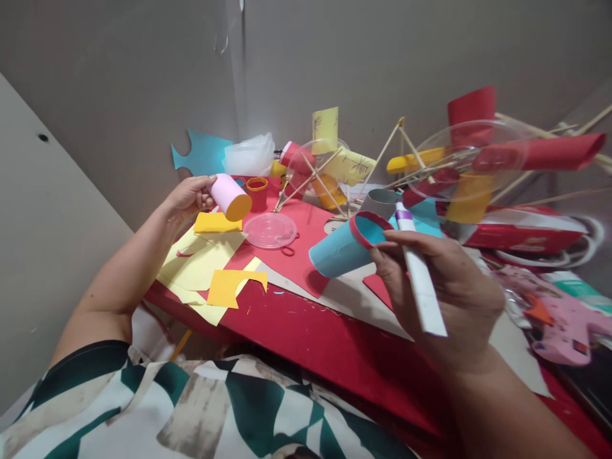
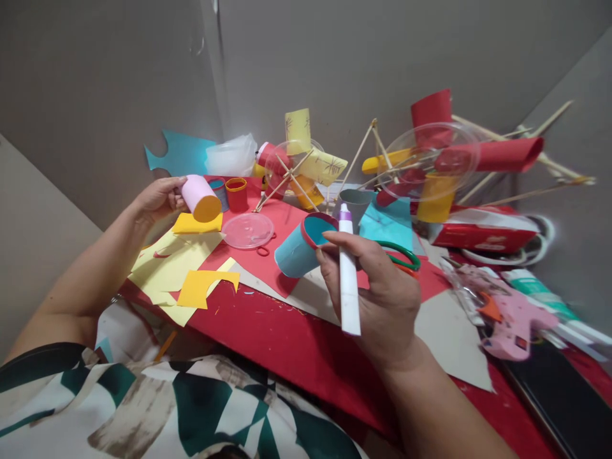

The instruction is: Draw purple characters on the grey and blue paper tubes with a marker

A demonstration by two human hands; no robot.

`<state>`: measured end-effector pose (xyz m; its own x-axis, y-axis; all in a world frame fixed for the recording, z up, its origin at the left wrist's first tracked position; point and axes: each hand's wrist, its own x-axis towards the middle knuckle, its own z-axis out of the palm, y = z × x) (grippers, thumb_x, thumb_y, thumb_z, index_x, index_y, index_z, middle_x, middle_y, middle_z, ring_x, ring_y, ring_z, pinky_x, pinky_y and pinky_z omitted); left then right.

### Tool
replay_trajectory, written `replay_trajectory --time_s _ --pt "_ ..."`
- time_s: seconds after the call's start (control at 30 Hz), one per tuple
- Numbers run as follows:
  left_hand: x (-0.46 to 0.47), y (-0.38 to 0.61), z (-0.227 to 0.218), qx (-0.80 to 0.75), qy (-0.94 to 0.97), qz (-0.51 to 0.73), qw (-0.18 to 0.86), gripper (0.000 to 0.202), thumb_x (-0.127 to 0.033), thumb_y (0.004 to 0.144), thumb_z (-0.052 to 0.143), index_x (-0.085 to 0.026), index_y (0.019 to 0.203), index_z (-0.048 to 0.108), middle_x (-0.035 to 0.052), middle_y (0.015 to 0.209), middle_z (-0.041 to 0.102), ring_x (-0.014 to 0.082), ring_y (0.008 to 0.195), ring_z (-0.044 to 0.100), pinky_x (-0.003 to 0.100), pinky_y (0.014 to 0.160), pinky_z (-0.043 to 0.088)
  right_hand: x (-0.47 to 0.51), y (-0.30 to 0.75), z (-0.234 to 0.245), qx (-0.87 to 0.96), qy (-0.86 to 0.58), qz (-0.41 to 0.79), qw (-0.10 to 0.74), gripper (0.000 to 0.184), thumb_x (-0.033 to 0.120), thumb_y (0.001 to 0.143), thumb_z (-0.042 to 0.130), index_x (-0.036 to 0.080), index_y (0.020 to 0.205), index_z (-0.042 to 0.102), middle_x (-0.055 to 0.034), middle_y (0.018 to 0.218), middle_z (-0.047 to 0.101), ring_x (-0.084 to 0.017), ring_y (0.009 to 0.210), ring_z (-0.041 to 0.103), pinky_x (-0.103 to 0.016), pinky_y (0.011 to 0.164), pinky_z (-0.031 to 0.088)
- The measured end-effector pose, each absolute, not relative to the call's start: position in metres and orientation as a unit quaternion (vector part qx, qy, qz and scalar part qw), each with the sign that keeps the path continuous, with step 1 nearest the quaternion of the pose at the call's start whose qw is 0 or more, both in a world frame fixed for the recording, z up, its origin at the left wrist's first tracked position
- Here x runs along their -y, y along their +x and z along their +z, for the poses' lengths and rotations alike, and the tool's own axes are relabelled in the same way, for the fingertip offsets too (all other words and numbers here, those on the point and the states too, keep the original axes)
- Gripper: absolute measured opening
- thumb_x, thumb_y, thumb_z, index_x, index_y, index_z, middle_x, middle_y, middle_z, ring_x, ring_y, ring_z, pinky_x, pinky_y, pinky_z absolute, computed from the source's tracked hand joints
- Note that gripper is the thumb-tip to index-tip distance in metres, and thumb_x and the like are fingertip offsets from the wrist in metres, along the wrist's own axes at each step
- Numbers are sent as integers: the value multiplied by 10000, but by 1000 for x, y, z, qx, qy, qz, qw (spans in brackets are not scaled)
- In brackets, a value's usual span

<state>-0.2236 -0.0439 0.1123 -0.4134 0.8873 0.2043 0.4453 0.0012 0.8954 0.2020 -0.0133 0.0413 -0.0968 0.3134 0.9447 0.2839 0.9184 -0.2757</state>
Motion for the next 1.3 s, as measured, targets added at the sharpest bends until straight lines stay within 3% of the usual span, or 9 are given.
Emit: replay_trajectory --time_s 0.17,0.4,0.5,0.63,0.77,0.93,1.07,1.2,1.3 --pt "46 -214 109 -742 495 432 135 312 -471 873 726 -219 757 583 3 606 527 160 598 566 318 636 568 13 204 42 741 -197 14 642 404 137 870 843 321 1224 781 -1 911 856 -188 716 837 -270 670 668" --pt "40 -223 98 -800 502 327 10 207 -363 829 720 -205 741 619 54 735 649 254 855 654 324 771 486 15 202 41 734 -210 21 646 337 173 892 836 300 1198 774 -6 931 854 -178 737 836 -267 677 661" --pt "43 -223 97 -807 508 302 -17 198 -355 820 744 -183 918 722 133 987 779 319 997 693 374 876 486 16 202 42 733 -228 36 640 294 194 909 830 287 1182 776 -4 931 846 -173 743 828 -278 692 667" --pt "48 -203 99 -768 539 329 -108 446 -449 885 748 -215 1265 733 155 1316 778 320 1079 708 406 972 501 17 205 46 739 -236 63 628 260 226 936 819 298 1180 766 5 966 844 -173 781 833 -285 711 687" --pt "47 -151 97 -648 633 423 30 585 -505 882 775 -200 1373 684 144 1276 775 263 955 740 388 883 566 18 206 49 742 -246 104 615 262 230 939 806 302 1183 748 9 976 839 -166 792 827 -274 723 690" --pt "40 -76 80 -484 701 392 347 947 -546 796 913 -265 1601 500 172 1336 754 352 1282 720 438 970 618 18 206 50 740 -252 159 603 245 242 942 790 277 1178 733 -16 1051 847 -171 831 828 -283 725 703" --pt "31 -39 69 -417 732 325 430 1213 -558 763 950 -303 1735 271 196 1545 658 379 1331 705 489 1055 602 18 207 51 737 -225 157 618 235 216 941 794 281 1159 735 -1 1061 844 -146 825 827 -252 736 694" --pt "21 -22 65 -402 752 321 412 1081 -581 733 959 -290 1643 453 156 1561 651 400 1349 678 475 1030 607 17 209 52 732 -219 140 630 238 218 937 806 289 1152 733 13 1028 837 -138 822 825 -236 734 682" --pt "17 -15 62 -398 714 336 467 998 -594 717 964 -274 1566 549 141 1500 700 381 1277 711 450 968 620 15 210 51 716 -225 163 641 229 290 982 765 286 1202 700 -7 1007 835 -168 845 825 -276 714 690"
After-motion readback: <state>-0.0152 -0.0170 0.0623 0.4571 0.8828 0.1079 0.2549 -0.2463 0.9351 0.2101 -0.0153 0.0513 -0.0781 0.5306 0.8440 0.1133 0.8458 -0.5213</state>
